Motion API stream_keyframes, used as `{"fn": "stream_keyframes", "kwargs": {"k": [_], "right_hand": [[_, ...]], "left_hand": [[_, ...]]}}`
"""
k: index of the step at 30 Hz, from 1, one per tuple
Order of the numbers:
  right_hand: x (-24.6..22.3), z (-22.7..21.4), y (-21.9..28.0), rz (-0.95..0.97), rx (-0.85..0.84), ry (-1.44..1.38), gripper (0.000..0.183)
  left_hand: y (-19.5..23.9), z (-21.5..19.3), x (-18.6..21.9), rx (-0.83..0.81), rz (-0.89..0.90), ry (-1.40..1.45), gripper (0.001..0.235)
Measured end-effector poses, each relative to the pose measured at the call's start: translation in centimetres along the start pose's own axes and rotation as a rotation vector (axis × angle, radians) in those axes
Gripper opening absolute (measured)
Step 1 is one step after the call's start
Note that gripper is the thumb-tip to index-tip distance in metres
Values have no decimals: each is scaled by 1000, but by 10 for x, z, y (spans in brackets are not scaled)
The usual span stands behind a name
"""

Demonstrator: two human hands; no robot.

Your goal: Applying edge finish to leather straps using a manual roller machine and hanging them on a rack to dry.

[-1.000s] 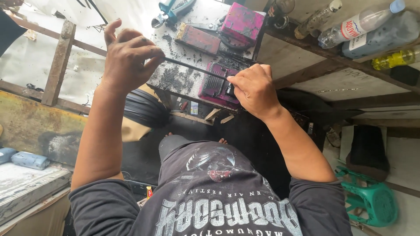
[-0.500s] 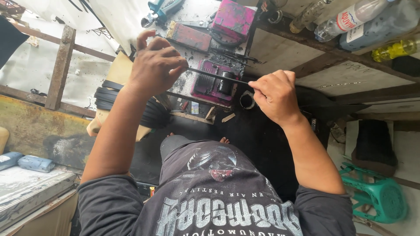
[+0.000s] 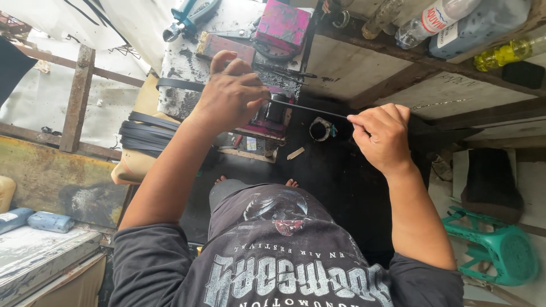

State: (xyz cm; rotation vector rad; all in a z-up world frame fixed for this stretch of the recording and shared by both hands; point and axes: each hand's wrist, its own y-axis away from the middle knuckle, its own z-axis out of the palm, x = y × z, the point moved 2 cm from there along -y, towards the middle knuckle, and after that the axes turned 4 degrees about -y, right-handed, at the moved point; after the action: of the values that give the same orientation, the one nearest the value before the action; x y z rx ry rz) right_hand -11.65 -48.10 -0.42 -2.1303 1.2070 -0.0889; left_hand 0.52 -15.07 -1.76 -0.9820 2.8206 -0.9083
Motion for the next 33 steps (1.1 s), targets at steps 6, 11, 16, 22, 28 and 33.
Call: {"fn": "stream_keyframes", "kwargs": {"k": [6, 11, 16, 22, 28, 33], "right_hand": [[7, -8, 1, 9, 20, 28, 19], [-34, -5, -46, -101, 84, 30, 14], [-56, 40, -72, -219, 100, 19, 15], [-49, 58, -77, -227, 23, 34, 17], [-58, 69, -83, -232, 2, 51, 38], [-64, 79, -84, -252, -12, 111, 35]], "left_hand": [[-14, -1, 16, 5, 44, 57, 12], [-20, -14, 22, 25, 45, 149, 12], [-22, -29, 25, 33, 47, 211, 10], [0, -34, -4, 39, 21, 202, 11], [46, -58, -62, -166, -156, 90, 10], [52, -54, -66, -35, -88, -14, 14]]}}
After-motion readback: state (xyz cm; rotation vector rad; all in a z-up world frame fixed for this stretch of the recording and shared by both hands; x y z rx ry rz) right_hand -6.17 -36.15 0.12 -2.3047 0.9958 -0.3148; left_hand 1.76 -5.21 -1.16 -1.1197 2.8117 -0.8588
